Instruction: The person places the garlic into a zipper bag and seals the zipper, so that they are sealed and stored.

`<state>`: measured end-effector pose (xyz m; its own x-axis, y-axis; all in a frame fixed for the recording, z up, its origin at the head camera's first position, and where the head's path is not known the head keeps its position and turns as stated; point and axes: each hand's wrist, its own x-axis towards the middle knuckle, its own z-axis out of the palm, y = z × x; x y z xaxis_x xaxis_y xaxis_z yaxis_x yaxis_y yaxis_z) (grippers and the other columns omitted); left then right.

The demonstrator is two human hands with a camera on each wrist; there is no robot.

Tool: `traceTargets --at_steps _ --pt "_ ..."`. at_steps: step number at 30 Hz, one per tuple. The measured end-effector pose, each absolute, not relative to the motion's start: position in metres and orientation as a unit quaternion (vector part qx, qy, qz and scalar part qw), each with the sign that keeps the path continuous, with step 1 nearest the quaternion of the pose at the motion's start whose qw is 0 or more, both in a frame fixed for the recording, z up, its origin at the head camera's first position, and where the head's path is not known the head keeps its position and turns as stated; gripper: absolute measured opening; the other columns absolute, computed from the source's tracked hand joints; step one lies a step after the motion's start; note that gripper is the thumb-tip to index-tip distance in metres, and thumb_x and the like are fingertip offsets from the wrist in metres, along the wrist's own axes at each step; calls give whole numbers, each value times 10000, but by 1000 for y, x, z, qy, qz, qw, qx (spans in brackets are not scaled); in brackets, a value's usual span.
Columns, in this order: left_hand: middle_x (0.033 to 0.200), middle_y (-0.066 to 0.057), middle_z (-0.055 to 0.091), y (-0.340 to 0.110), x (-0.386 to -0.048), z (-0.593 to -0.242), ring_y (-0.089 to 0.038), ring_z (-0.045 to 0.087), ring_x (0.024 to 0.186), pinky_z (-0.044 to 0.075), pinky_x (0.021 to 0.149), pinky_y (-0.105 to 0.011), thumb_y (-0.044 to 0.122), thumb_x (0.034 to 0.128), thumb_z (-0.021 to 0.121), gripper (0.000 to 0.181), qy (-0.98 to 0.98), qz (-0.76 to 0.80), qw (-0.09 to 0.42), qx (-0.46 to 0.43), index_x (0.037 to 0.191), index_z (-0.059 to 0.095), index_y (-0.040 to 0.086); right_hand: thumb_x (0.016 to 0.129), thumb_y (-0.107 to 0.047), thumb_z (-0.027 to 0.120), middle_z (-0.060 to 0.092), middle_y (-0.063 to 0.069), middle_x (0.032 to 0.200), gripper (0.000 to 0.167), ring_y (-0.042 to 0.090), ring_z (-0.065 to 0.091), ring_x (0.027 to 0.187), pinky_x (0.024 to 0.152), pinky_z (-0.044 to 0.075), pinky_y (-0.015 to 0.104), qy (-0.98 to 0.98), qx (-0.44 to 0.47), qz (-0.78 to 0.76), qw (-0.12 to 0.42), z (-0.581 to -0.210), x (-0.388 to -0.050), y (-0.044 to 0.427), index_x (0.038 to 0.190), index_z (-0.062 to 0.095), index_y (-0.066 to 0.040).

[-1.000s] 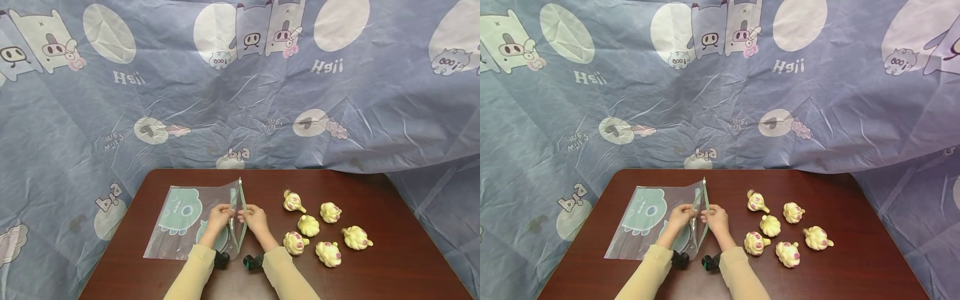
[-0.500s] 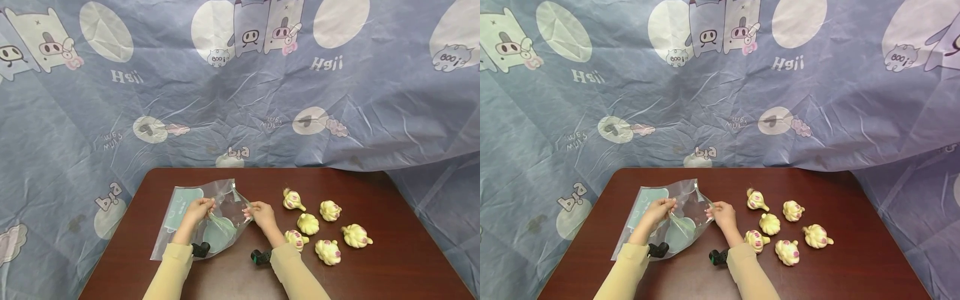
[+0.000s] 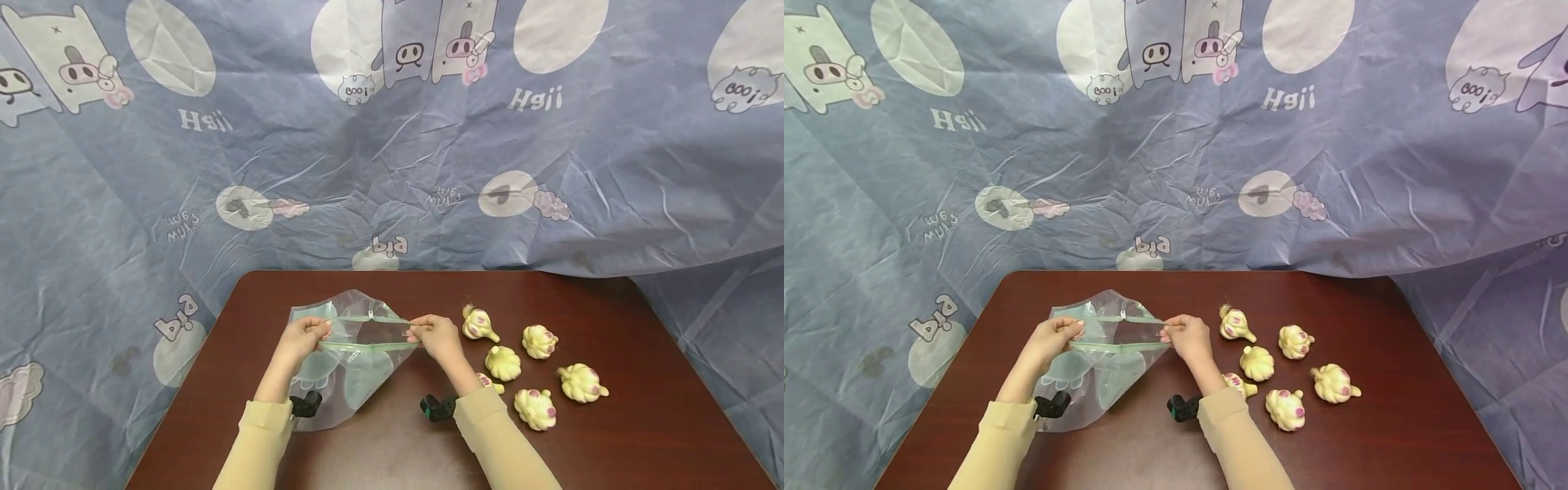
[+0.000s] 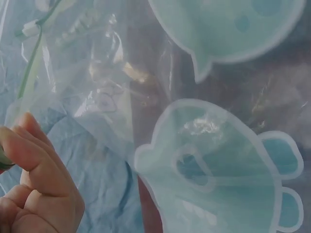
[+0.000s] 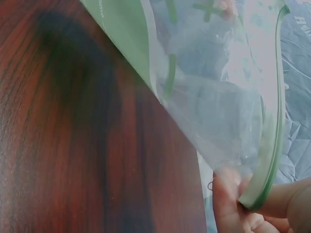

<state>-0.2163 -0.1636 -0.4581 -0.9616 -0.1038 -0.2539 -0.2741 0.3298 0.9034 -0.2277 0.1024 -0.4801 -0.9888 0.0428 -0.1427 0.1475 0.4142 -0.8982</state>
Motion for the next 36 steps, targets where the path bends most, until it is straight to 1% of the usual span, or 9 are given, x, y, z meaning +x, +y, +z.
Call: traceTargets --at_steps 3,6,10,13,18,22,28,32,36 --pt "1009 -157 714 -165 -216 -461 -60 570 737 498 673 -209 186 975 618 256 813 567 70 -114 1108 639 -32 943 -99 645 769 110 876 167 123 734 711 744 601 389 840 64 -536 53 -480 -227 103 1053 720 2" --pt "985 -136 716 -165 -216 -463 -67 579 753 502 685 -213 187 974 620 265 810 570 78 -112 1114 637 -37 946 -96 641 768 116 882 162 131 737 726 744 603 385 844 69 -530 54 -483 -226 104 1049 719 2" --pt "1070 -132 703 -164 -216 -467 -88 614 859 535 773 -239 209 985 606 332 795 585 113 -110 1196 612 -47 948 -70 627 764 139 900 165 157 741 745 728 607 361 843 75 -531 51 -488 -225 107 1054 716 20" --pt "1121 -125 691 -159 -216 -471 -78 622 910 537 813 -221 229 987 604 397 770 613 141 -104 1256 586 -63 946 -58 625 761 152 906 171 172 742 747 707 608 331 842 80 -531 48 -488 -224 110 1062 711 34" --pt "940 -5 712 -140 -219 -479 -9 633 804 514 697 -121 179 975 620 408 711 678 159 -94 1262 566 -107 939 -52 634 757 158 874 167 158 729 697 675 602 294 843 82 -529 49 -489 -224 112 1042 697 63" --pt "811 59 683 -122 -220 -482 11 620 728 507 653 -103 125 970 615 371 695 696 161 -81 1224 570 -142 938 -40 627 751 164 851 146 129 714 658 665 601 286 838 83 -536 57 -488 -224 112 1005 689 74" --pt "712 43 629 -101 -221 -481 -15 594 641 507 612 -119 53 964 596 267 690 701 167 -68 1119 583 -164 924 -118 663 758 118 838 195 133 714 681 657 556 244 852 76 -513 70 -486 -223 112 1026 693 45" --pt "702 34 633 -95 -221 -482 -21 597 625 513 603 -127 50 956 609 241 698 694 158 -72 1082 608 -155 910 -224 700 764 79 843 273 126 711 711 689 533 273 864 67 -493 81 -483 -222 113 1050 696 11" --pt "692 29 632 -92 -221 -484 -20 596 610 512 591 -124 51 956 610 240 705 688 156 -75 1066 612 -162 902 -296 710 767 103 921 364 178 725 800 758 562 346 866 61 -489 88 -481 -221 111 1104 686 6"
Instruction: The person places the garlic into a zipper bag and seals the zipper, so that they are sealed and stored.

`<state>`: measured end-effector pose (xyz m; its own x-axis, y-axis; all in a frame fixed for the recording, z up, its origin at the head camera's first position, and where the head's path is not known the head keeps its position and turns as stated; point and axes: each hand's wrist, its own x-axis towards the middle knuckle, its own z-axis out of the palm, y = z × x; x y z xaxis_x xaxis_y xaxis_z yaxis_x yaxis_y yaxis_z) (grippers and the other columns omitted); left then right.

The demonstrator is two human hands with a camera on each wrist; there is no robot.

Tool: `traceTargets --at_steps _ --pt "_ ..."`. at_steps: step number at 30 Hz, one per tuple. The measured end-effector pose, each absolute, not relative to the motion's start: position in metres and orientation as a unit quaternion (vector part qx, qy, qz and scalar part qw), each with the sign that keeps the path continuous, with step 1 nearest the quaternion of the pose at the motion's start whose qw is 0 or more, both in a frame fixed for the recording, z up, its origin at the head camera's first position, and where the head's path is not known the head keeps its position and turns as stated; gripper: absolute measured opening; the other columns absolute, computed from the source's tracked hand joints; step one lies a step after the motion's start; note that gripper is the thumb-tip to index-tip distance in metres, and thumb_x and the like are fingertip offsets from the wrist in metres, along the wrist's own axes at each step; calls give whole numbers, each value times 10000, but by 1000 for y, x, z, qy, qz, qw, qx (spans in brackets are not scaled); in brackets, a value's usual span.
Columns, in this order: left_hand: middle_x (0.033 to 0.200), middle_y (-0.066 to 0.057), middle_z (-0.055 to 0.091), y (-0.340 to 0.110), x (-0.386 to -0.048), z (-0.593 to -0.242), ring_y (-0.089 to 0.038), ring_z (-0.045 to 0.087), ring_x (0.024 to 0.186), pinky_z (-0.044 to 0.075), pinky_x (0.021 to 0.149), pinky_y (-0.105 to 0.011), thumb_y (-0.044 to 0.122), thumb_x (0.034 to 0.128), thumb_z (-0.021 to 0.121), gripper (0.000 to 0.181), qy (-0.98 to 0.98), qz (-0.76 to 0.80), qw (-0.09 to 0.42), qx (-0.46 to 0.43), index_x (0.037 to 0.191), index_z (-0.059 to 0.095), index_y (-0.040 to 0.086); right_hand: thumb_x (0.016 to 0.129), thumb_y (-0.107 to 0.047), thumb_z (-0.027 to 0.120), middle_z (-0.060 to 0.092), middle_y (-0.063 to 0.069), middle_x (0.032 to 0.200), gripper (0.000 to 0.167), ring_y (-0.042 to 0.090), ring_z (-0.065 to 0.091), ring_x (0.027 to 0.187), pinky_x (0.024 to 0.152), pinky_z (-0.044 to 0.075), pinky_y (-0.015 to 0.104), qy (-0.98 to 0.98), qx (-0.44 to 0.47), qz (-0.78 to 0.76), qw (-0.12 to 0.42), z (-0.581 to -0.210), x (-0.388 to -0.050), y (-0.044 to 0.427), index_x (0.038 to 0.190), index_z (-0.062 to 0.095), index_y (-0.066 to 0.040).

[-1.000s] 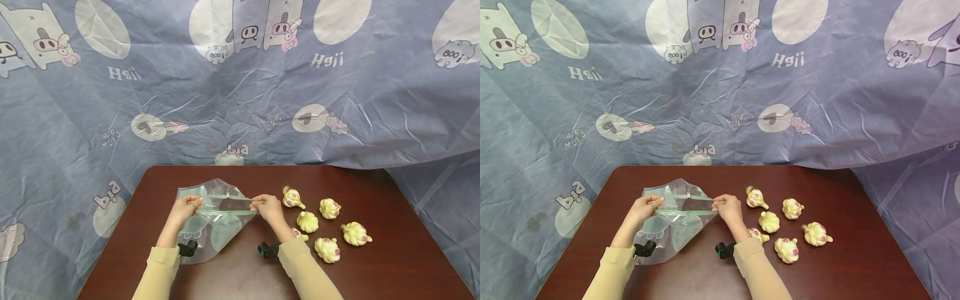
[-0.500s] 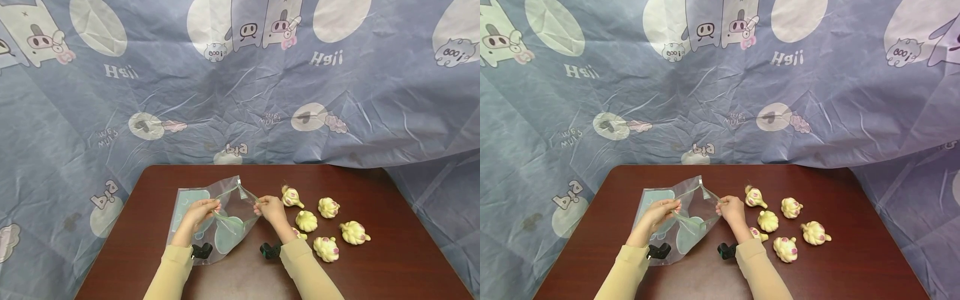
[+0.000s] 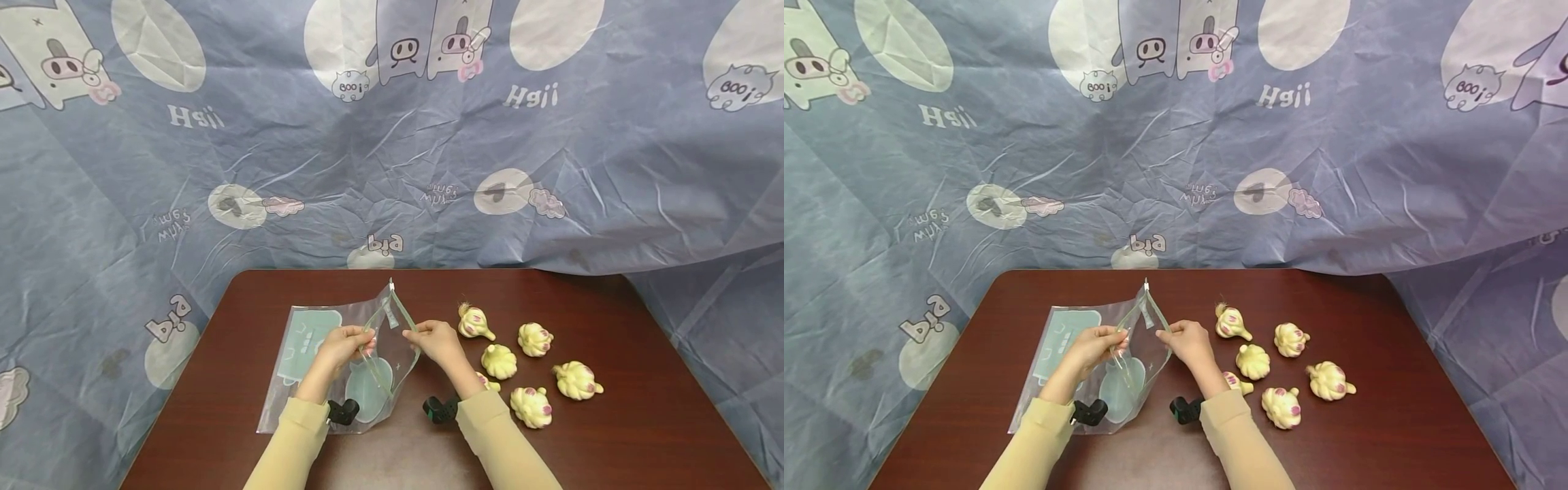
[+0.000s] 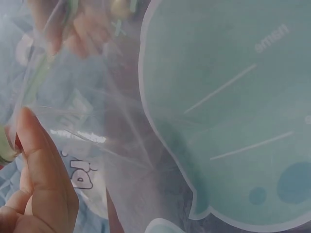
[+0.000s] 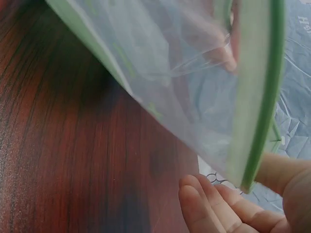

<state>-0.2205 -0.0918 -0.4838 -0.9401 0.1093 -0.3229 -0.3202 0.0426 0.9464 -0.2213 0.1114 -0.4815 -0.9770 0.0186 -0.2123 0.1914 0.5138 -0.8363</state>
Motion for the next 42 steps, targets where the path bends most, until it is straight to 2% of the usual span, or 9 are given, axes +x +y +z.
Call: traceTargets --at_steps 3,6,9,11,18,23,30,36,42 --pt "688 26 633 -90 -220 -484 -20 596 603 509 583 -122 56 955 616 221 708 685 153 -80 1039 622 -149 897 -300 715 749 150 1031 427 262 724 926 819 572 408 871 55 -484 60 -478 -219 109 1180 657 16" --pt "687 21 632 -89 -219 -483 -28 585 591 495 569 -131 64 953 621 197 713 680 148 -84 1008 634 -125 890 -234 730 719 160 1124 413 299 700 1024 855 574 421 872 49 -486 -15 -470 -215 104 1214 641 4" --pt "691 4 638 -87 -218 -481 -39 578 585 486 562 -146 71 949 629 171 722 673 137 -86 977 637 -97 879 -136 738 702 135 1140 340 286 693 1043 865 580 385 862 20 -500 -86 -460 -210 99 1189 657 -24" --pt "694 -7 645 -85 -217 -479 -44 580 581 491 559 -152 75 946 636 160 732 665 126 -84 963 636 -84 873 -79 731 700 128 1123 289 279 694 1030 861 583 363 855 -17 -509 -96 -454 -206 94 1152 674 -27" --pt "736 -53 676 -84 -213 -471 -58 601 566 526 582 -172 54 934 652 179 757 643 96 -56 1044 578 -66 861 -68 739 675 139 1184 338 305 688 983 783 583 373 906 -138 -401 8 -461 -198 87 1190 671 -37" --pt "855 -183 696 -97 -214 -463 -99 616 592 540 605 -225 22 930 644 294 774 628 76 -21 1194 513 18 797 -118 811 615 158 1314 550 353 607 1163 935 520 482 928 -154 -337 37 -469 -202 95 1299 606 -24" --pt "1067 -212 691 -119 -217 -459 -109 650 767 542 656 -246 16 950 600 103 819 571 57 -13 1035 653 40 755 -160 852 531 186 1426 748 383 502 1313 1065 437 508 935 -152 -314 66 -476 -206 108 1398 506 -2" --pt "993 -171 734 -125 -215 -458 -160 697 778 577 660 -266 33 943 613 202 835 548 44 -24 1140 650 9 761 -192 847 541 200 1408 751 377 520 1296 1053 449 497 935 -156 -309 80 -479 -207 114 1396 501 11" --pt "902 -142 754 -127 -209 -454 -147 706 729 585 666 -282 51 936 638 166 849 526 27 -37 1078 687 -20 790 -144 825 553 180 1405 673 371 518 1299 1052 450 500 937 -140 -309 85 -477 -210 118 1381 531 -11"
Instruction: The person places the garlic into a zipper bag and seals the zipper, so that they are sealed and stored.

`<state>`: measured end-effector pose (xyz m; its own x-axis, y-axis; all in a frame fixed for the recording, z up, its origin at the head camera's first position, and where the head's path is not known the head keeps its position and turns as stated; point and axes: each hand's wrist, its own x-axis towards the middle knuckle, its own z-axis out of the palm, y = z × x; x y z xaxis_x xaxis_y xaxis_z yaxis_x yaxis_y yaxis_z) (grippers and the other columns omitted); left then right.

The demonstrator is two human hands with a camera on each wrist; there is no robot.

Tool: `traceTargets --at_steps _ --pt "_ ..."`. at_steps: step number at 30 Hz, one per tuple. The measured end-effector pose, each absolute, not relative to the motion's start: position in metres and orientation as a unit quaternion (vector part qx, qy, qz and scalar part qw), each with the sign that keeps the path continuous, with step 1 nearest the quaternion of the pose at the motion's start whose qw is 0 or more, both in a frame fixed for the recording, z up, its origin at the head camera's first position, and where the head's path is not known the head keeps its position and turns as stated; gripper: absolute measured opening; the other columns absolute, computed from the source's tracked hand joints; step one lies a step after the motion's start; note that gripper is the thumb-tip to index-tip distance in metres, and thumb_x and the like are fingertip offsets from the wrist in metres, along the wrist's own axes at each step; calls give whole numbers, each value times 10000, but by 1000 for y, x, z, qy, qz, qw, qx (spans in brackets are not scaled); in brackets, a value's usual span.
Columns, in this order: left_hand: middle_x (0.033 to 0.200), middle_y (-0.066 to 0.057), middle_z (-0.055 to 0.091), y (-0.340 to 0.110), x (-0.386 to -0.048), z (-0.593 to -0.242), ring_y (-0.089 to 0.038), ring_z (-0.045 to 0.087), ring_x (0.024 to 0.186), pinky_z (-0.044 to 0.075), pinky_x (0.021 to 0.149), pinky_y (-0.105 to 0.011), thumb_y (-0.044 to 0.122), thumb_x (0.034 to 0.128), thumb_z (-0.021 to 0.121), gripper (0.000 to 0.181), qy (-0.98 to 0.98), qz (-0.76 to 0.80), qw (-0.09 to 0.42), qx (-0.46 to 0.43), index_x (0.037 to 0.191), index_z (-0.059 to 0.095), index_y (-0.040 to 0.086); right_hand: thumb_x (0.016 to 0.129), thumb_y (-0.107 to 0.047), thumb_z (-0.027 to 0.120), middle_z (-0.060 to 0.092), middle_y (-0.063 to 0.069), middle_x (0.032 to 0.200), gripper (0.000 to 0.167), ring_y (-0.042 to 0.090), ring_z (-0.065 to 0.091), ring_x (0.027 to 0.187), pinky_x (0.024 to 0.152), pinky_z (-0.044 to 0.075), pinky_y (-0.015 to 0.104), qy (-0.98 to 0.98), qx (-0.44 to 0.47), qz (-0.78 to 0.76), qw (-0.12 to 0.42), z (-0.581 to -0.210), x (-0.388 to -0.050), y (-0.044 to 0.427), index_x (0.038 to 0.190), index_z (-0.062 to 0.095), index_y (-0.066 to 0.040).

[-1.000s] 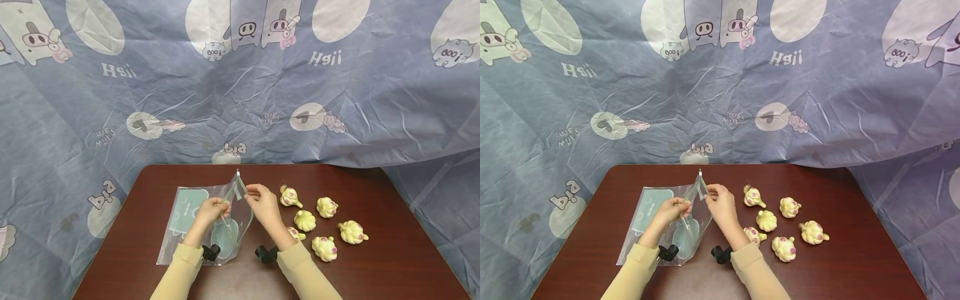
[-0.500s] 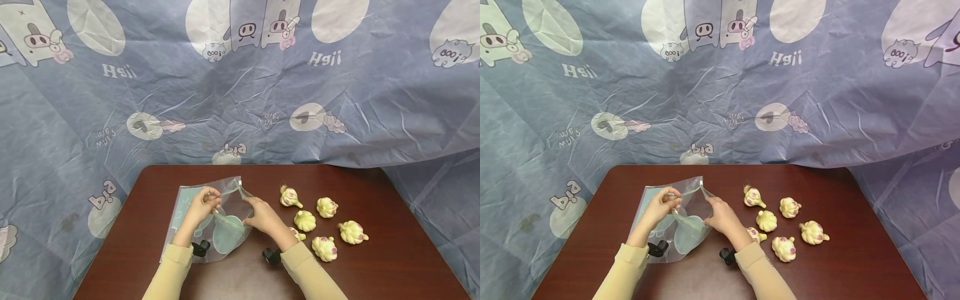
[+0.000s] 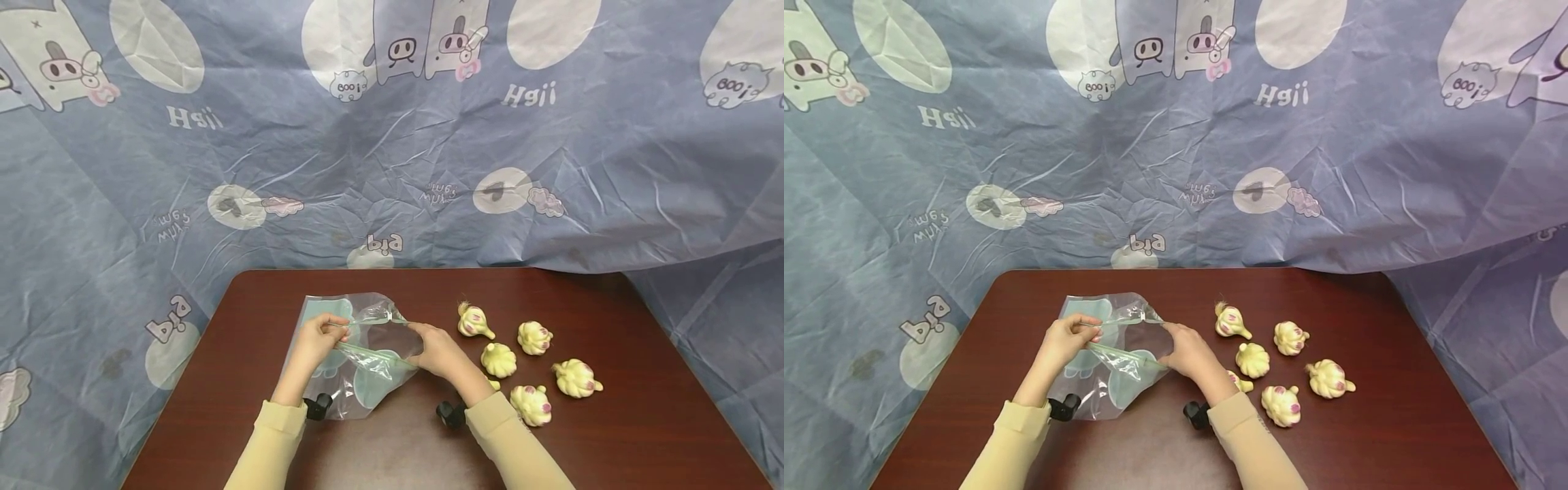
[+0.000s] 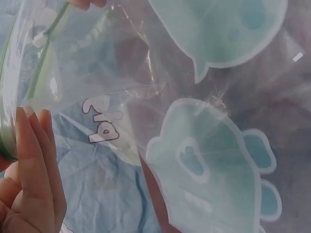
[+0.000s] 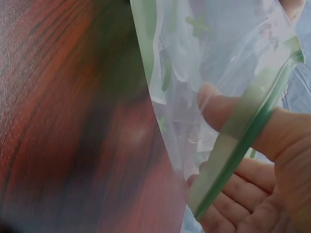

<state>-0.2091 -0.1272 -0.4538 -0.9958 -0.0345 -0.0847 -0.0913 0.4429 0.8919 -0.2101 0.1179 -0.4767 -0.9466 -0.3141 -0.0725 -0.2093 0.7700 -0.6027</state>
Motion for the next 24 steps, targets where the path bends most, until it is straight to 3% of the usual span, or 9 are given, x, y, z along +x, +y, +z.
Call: traceTargets --at_steps 9,17,24 --pt "835 -142 753 -119 -212 -458 -113 708 686 584 643 -245 44 894 690 142 827 558 14 -65 998 692 -53 766 -143 842 591 171 1365 647 356 553 1265 1039 464 480 939 -133 -310 60 -479 -211 120 1341 573 -17" --pt "778 -107 739 -95 -213 -455 -73 671 612 573 637 -232 65 904 688 108 825 562 4 -62 965 684 -23 806 -153 808 608 140 1356 603 336 565 1257 990 495 496 929 -118 -341 84 -473 -211 119 1361 582 -86" --pt "772 -117 738 -82 -212 -451 -98 679 613 524 576 -221 59 910 680 84 837 544 -7 -55 940 679 -20 824 -77 777 657 124 1282 480 317 650 1139 917 548 446 918 -138 -370 29 -465 -208 117 1281 635 -41"
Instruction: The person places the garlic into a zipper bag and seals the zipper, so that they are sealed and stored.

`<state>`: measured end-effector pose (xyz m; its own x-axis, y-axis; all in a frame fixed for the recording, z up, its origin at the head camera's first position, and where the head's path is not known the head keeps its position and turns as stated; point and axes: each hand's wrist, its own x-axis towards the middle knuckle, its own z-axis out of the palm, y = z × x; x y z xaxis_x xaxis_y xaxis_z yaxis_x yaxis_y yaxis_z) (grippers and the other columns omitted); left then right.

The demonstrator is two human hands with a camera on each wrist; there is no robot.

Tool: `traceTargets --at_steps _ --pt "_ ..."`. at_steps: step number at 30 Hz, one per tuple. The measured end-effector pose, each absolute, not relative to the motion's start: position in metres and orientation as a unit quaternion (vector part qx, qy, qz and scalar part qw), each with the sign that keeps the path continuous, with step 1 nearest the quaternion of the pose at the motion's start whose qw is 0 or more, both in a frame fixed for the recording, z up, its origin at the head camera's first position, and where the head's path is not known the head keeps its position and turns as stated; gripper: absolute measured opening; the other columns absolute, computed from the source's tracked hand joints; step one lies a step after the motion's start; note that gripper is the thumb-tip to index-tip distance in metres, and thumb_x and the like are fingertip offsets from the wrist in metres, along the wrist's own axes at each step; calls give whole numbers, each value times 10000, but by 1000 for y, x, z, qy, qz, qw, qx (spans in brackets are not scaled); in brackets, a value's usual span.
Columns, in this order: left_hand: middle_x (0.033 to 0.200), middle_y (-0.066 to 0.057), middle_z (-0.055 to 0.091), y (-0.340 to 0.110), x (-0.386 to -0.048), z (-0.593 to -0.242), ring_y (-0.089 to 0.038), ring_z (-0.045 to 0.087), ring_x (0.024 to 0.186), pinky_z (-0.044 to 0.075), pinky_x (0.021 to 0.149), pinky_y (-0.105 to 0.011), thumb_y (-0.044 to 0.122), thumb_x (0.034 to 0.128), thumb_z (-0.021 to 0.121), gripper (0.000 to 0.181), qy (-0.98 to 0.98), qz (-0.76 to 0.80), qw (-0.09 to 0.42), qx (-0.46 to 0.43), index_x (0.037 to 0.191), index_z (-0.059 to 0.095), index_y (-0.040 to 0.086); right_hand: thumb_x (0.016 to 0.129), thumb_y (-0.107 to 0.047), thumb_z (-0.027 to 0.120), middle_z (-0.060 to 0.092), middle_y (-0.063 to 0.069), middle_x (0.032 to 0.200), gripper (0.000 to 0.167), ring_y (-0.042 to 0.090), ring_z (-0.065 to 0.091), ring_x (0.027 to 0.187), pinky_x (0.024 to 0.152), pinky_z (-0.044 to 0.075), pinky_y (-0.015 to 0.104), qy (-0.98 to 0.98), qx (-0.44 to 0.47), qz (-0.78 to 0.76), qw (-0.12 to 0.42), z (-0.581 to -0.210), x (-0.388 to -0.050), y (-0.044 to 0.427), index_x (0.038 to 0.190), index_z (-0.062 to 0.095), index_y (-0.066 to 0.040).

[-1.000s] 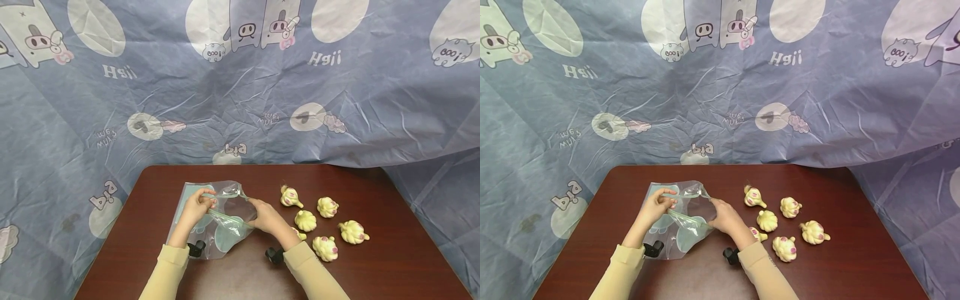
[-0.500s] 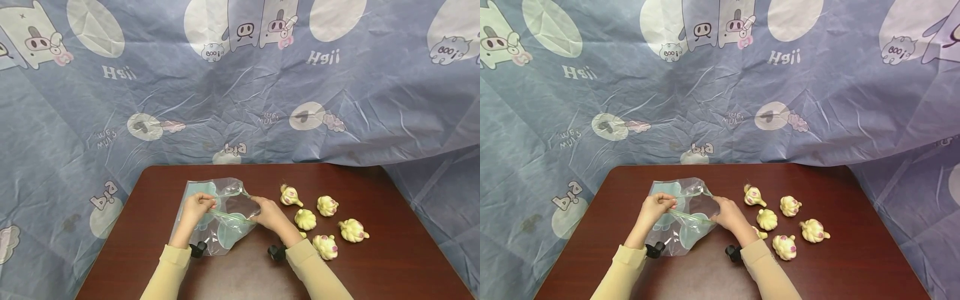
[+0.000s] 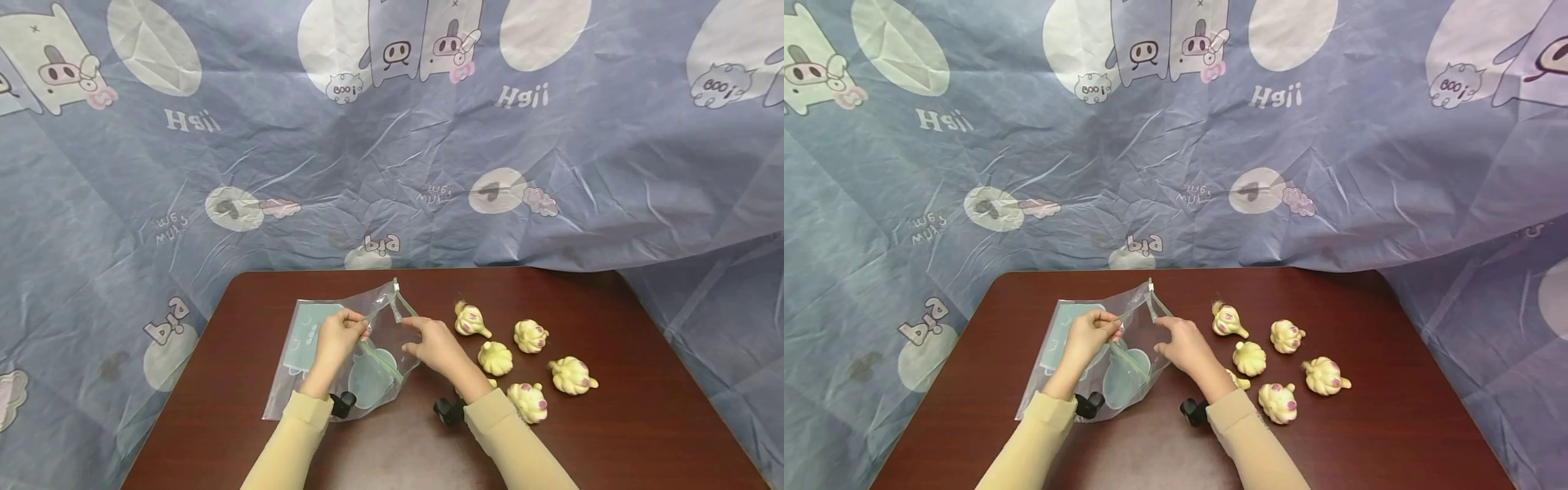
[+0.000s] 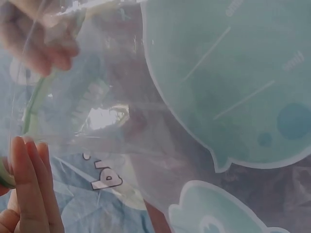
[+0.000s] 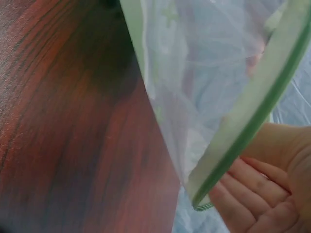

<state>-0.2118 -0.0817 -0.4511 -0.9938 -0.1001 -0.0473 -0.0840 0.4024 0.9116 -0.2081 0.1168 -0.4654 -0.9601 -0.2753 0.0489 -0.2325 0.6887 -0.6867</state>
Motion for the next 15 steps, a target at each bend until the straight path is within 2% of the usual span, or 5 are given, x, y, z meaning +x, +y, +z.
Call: traceTargets --at_steps 8,15 --pt "763 -102 740 -79 -215 -454 -95 681 620 479 564 -184 72 904 692 75 -839 -540 13 63 921 685 -1 844 -86 765 656 114 1269 447 334 667 1107 915 560 418 895 -126 -428 -12 -443 -199 130 1273 642 -68" --pt "776 -124 744 -82 -217 -456 -89 691 621 518 575 -183 68 900 692 86 -838 -542 18 62 928 689 -13 861 -105 755 649 126 1289 445 329 647 1153 937 552 419 892 -101 -436 -58 -422 -184 178 1288 632 -84"
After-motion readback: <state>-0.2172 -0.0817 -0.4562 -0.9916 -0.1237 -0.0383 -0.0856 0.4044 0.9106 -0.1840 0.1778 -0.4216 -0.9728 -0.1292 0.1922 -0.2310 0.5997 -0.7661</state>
